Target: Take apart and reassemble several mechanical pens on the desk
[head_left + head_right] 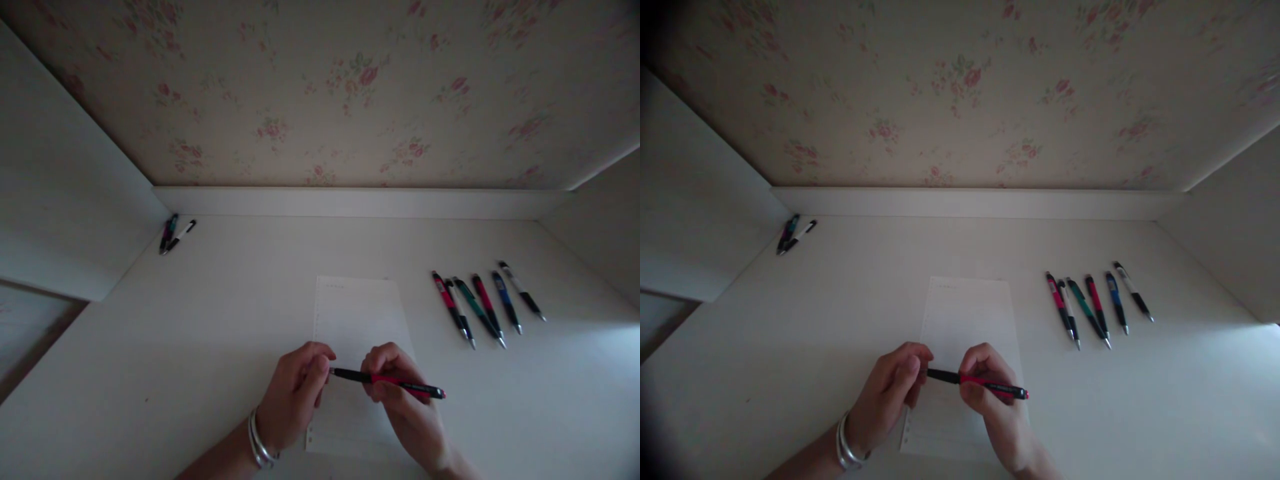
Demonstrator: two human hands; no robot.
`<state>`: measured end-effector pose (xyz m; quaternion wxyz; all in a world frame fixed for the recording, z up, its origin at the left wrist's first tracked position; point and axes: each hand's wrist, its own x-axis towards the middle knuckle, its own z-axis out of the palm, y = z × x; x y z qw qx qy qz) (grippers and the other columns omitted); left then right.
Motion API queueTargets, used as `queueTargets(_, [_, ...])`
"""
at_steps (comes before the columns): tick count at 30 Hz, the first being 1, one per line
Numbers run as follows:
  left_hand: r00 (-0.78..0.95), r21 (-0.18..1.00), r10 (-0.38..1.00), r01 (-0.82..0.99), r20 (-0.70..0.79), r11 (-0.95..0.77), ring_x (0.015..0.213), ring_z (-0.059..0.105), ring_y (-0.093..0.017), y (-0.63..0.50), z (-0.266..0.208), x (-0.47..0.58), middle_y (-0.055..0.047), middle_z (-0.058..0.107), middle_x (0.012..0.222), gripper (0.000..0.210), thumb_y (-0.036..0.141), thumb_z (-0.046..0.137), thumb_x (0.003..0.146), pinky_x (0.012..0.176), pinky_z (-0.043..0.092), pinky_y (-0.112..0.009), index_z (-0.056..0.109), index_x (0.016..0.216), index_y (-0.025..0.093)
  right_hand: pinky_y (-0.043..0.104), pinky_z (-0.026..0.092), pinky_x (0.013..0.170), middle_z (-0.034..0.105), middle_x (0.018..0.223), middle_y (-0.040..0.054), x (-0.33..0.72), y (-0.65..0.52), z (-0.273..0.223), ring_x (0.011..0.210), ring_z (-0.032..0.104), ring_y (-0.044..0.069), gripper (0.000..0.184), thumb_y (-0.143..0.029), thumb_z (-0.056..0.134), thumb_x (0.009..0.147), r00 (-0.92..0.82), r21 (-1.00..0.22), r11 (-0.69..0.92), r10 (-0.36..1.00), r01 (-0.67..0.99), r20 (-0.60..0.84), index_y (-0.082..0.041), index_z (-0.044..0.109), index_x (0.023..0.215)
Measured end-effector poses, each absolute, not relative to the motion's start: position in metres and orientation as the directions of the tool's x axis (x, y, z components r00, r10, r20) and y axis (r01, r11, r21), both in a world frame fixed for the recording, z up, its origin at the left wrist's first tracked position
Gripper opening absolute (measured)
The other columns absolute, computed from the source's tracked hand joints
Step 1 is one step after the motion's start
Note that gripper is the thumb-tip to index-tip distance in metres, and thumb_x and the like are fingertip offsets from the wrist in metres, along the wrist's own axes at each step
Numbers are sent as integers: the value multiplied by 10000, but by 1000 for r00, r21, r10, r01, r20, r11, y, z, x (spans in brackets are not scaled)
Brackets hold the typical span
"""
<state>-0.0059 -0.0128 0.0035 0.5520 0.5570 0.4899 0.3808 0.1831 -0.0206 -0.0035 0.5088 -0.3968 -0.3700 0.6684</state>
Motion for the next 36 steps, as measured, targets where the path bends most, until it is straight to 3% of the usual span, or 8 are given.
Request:
queueTargets(10, [240, 990, 966, 73, 97, -118, 603, 514, -101, -17, 8, -9, -14, 548, 744, 143, 293, 557, 946, 553, 434, -201, 618, 910, 169, 285, 296, 556, 498, 593, -17, 180, -16, 8, 574, 401, 138, 192, -391, 723, 769, -178, -840, -205, 975, -502, -132, -210, 658, 778])
queueTargets(16, [208, 982, 970, 113, 124, -150, 535, 529, -65, -15, 0, -6, -29, 575, 852, 162, 252, 509, 978, 491, 432, -178, 650, 1023, 188, 288, 284, 550, 489, 612, -12, 180, -15, 7, 579, 400, 144, 136, -342, 696, 768, -181, -823, -196, 977, -534, -115, -212, 672, 799])
queueTargets(25, [199, 950, 971, 255, 130, -179, 542, 525, -81, -16, 0, -7, -19, 555, 812, 171, 234, 453, 995, 507, 426, -190, 615, 974, 185, 298, 306, 575, 498, 660, -5, 180, -17, 4, 609, 443, 149, 118, -320, 642, 835, -224, -840, -195, 970, -506, -90, -205, 671, 824])
queueTargets(31, [181, 902, 975, 387, 129, -191, 583, 492, -109, -16, 4, -5, -25, 552, 793, 250, 242, 370, 1019, 573, 409, -222, 524, 828, 191, 300, 318, 605, 532, 698, -10, 180, -24, 3, 635, 459, 149, 128, -356, 630, 890, -298, -886, -225, 949, -405, -105, -229, 644, 894])
queueTargets(36, [201, 899, 974, 401, 102, -177, 598, 460, -129, -18, 3, -5, 7, 476, 678, 301, 273, 370, 1020, 578, 371, -235, 448, 737, 208, 296, 307, 587, 544, 670, -7, 183, -26, 0, 615, 441, 146, 163, -377, 643, 880, -261, -888, -218, 958, -404, -116, -215, 663, 878])
